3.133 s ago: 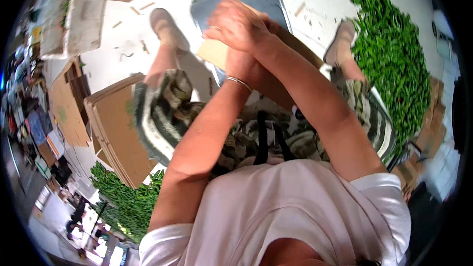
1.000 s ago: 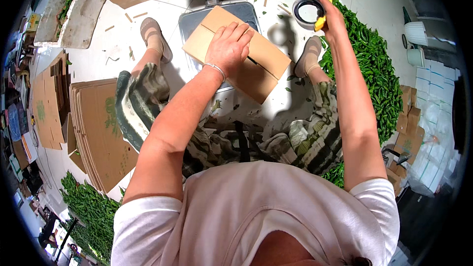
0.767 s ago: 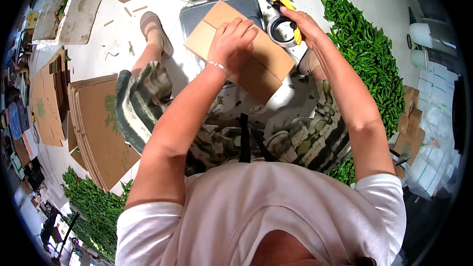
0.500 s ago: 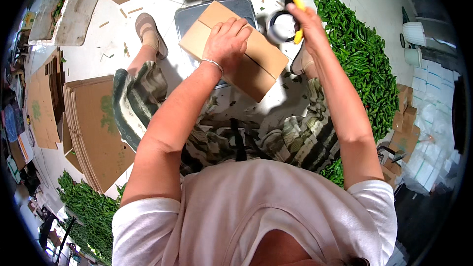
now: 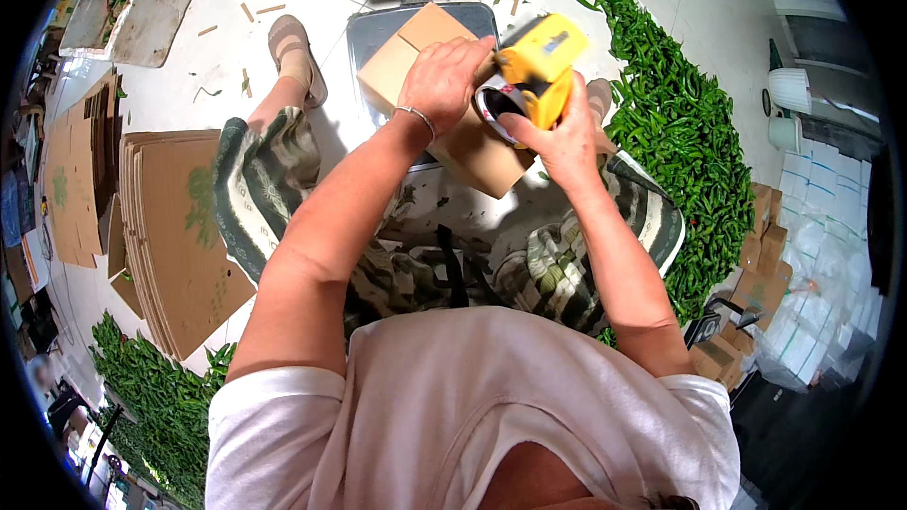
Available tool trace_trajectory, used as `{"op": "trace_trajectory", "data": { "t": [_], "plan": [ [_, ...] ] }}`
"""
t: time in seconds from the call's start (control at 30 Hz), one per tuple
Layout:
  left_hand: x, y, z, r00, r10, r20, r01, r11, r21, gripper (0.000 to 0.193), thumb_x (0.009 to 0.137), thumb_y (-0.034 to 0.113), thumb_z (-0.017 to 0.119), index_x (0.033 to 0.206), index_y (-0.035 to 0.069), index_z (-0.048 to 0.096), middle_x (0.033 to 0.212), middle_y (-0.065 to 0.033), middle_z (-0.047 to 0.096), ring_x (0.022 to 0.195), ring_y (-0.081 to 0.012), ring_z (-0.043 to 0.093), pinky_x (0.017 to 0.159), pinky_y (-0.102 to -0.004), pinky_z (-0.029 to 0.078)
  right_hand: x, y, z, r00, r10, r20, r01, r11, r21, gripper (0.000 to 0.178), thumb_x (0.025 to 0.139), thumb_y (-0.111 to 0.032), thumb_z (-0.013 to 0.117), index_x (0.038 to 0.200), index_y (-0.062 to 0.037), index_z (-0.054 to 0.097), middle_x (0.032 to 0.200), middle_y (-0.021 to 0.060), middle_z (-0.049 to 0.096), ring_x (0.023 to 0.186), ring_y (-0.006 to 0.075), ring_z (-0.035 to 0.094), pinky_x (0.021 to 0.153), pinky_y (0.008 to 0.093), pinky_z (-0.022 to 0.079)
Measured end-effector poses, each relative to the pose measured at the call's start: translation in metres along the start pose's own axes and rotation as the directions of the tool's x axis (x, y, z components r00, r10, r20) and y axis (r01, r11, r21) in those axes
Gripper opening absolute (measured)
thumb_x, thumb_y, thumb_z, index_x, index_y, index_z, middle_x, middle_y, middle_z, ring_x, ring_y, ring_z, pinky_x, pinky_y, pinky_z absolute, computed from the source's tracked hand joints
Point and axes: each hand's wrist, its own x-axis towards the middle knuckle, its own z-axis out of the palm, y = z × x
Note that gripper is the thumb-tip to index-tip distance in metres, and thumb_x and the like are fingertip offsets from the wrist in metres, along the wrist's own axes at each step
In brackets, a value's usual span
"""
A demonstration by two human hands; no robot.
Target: The person sorts green peppers from a pile on the floor into a box placed on a scale. They then close the box flaps and seal it with a tape dispenser.
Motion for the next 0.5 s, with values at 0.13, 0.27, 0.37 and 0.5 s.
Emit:
{"op": "trace_trajectory", "data": {
  "t": [0.13,0.27,0.37,0.5],
  "plan": [
    [0.0,-0.008,0.004,0.998,-0.052,-0.027,0.048,0.991,-0.121,0.046,0.081,0.013,0.053,0.127,0.01,0.051,0.112,-0.0118,0.061,0.107,-0.028,0.054,0.097,-0.0372,0.037,0.003,0.013,0.013,0.994,0.026,0.11,0.0,0.975,-0.224,0.075,0.06,-0.037,0.083,0.113,-0.0047,0.04,0.098,0.0182,0.062,0.092,0.0339,0.062,0.079,0.0397,0.049],
    [0.001,-0.011,0.0,0.997,-0.037,-0.062,0.018,0.959,-0.283,0.046,0.078,0.01,0.056,0.124,0.007,0.053,0.109,-0.0122,0.063,0.105,-0.0266,0.057,0.094,-0.0361,0.041,-0.002,0.016,0.015,0.983,0.068,0.169,-0.021,0.964,-0.265,0.078,0.06,-0.037,0.083,0.113,-0.0027,0.037,0.101,0.0182,0.059,0.093,0.0325,0.061,0.081,0.0401,0.048],
    [0.006,-0.031,-0.001,0.916,-0.34,0.213,0.303,0.238,-0.923,0.037,0.09,0.002,0.049,0.127,0.001,0.049,0.102,-0.0084,0.064,0.095,-0.016,0.058,0.086,-0.0274,0.046,0.001,0.01,0.022,0.973,0.053,0.226,0.018,0.953,-0.301,0.08,0.059,-0.036,0.082,0.114,-0.0029,0.035,0.1,0.0207,0.06,0.093,0.0358,0.061,0.081,0.0415,0.048],
    [0.013,0.002,-0.081,0.69,-0.497,0.527,0.633,0.06,-0.772,0.028,0.093,0.029,0.055,0.108,0.006,0.057,0.092,-0.0012,0.061,0.081,-0.0066,0.057,0.074,-0.02,0.049,0.002,0.01,0.016,0.976,0.045,0.212,0.025,0.947,-0.319,0.078,0.06,-0.037,0.08,0.115,-0.0016,0.038,0.098,0.0216,0.06,0.093,0.0385,0.06,0.081,0.0431,0.047]
  ]
}}
